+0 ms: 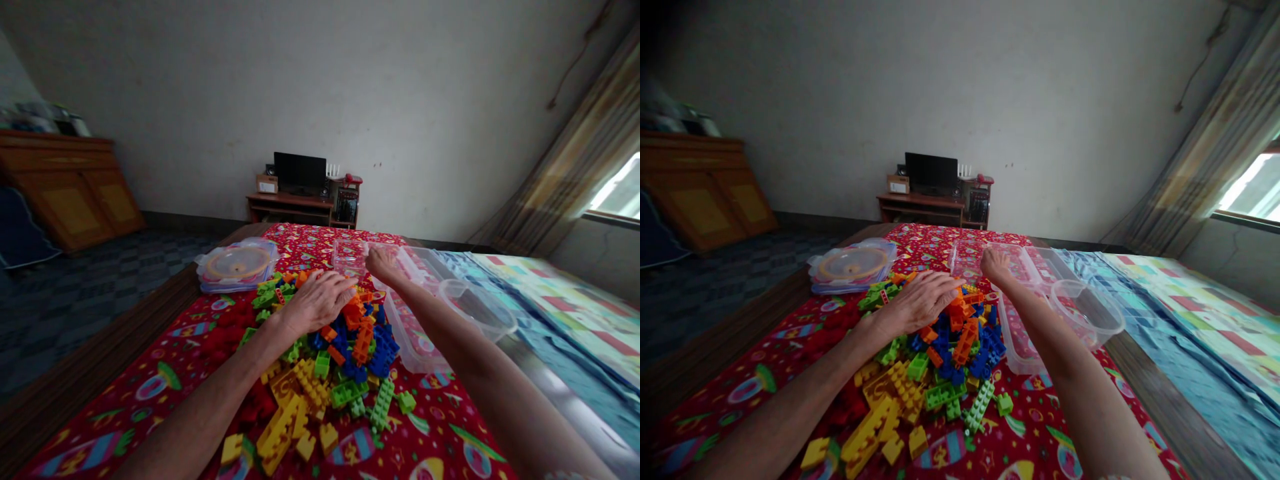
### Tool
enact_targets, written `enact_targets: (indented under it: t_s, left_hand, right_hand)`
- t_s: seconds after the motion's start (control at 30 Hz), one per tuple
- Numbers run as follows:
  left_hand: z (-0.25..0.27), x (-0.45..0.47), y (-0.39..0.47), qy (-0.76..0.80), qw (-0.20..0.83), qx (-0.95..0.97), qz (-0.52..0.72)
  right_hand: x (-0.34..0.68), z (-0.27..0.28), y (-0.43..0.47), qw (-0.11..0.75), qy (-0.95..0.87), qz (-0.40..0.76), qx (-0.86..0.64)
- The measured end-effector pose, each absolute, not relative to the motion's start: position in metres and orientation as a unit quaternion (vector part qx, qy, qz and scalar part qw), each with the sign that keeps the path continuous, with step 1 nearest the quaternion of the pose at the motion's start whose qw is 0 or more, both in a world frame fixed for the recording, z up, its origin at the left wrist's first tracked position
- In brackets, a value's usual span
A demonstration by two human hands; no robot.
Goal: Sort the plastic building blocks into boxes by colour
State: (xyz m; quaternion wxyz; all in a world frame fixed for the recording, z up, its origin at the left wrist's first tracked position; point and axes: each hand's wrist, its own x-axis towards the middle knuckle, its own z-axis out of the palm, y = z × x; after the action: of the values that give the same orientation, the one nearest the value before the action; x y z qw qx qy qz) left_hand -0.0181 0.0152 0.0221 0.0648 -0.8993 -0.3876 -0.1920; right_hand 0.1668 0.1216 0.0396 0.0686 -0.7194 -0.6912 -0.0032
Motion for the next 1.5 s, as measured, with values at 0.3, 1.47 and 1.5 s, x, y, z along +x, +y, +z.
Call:
enact_targets:
  t_s: [0.3,1.47,1.5]
  left_hand:
    - [0.036,-0.039,0.026,-0.378,0.04,-0.874,-0.303]
    - [-0.01,-0.067,-0.035,-0.483,-0.06,-0.812,-0.321]
    - [-0.008,-0.064,-0.034,-0.476,-0.052,-0.82,-0.313]
  right_hand:
    - [0.168,0.035,0.037,0.21,-0.861,-0.029,-0.462]
    - [0.146,0.011,-0.047,0.145,-0.87,0.098,-0.46]
    - [0.149,0.015,-0.048,0.141,-0.874,0.112,-0.451]
